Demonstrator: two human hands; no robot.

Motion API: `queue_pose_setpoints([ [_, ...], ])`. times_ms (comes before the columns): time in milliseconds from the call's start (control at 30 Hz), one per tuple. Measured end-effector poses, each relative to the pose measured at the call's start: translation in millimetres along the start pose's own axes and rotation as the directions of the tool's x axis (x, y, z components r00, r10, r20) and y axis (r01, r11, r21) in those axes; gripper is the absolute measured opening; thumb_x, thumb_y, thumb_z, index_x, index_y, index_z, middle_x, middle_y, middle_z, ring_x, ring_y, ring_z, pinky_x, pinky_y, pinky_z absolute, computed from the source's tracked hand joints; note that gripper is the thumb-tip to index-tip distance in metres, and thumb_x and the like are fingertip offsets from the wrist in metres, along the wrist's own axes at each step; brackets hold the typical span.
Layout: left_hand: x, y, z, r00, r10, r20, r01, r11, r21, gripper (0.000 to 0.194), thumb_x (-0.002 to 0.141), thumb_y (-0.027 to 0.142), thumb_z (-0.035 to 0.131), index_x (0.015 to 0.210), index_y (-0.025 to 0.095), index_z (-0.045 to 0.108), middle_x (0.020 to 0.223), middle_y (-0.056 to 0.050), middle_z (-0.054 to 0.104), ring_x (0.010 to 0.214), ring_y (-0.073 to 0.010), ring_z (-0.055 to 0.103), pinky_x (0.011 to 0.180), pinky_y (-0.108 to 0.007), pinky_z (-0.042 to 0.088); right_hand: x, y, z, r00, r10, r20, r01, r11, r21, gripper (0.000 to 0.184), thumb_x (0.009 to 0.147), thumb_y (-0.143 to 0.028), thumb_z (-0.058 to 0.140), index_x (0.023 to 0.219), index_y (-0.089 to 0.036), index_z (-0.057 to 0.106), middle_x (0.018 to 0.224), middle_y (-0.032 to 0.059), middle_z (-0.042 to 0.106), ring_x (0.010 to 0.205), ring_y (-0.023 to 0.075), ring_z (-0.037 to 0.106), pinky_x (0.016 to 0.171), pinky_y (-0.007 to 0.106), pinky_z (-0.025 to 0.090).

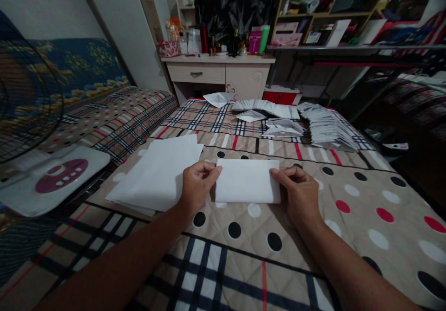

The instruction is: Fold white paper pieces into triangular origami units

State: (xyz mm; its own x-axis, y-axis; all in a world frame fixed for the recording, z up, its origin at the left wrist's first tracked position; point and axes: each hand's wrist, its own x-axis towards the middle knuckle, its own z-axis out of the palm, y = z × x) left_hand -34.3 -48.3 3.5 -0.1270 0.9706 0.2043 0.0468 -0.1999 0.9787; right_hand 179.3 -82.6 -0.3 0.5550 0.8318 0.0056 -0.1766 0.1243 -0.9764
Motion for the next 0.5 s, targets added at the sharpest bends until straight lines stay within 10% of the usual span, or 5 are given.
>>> queue_pose_setpoints([
  [367,3,-8,1.0,0.996,-0.052,0.068,0.057,0.996,-0.07,0.031,0.067,0.025,0.075,0.084,0.019,0.049,0.068,0.002,0.065,0.062,-0.0121,0.064,0.057,-0.02,0.048,2,-1,-1,0.999,-0.049,-0.01,0.048,0.995,-0.087,0.035,0.053,-0.028,0.087,0.07,-0.021,0.057,0.073,-0.0007,0.066,0.063,0.0141,0.058,0.057,0.026,0.045],
  [500,4,-8,-1.8,0.992,0.024,0.126,-0.049,0.979,0.199,0.022,0.073,0.02,0.068,0.089,0.02,0.054,0.069,0.001,0.067,0.061,-0.0135,0.064,0.056,-0.021,0.047,11,2,-6,0.991,-0.111,0.074,0.127,0.956,-0.265,0.032,0.054,-0.028,0.085,0.067,-0.021,0.057,0.066,-0.002,0.062,0.058,0.0125,0.054,0.054,0.025,0.042],
])
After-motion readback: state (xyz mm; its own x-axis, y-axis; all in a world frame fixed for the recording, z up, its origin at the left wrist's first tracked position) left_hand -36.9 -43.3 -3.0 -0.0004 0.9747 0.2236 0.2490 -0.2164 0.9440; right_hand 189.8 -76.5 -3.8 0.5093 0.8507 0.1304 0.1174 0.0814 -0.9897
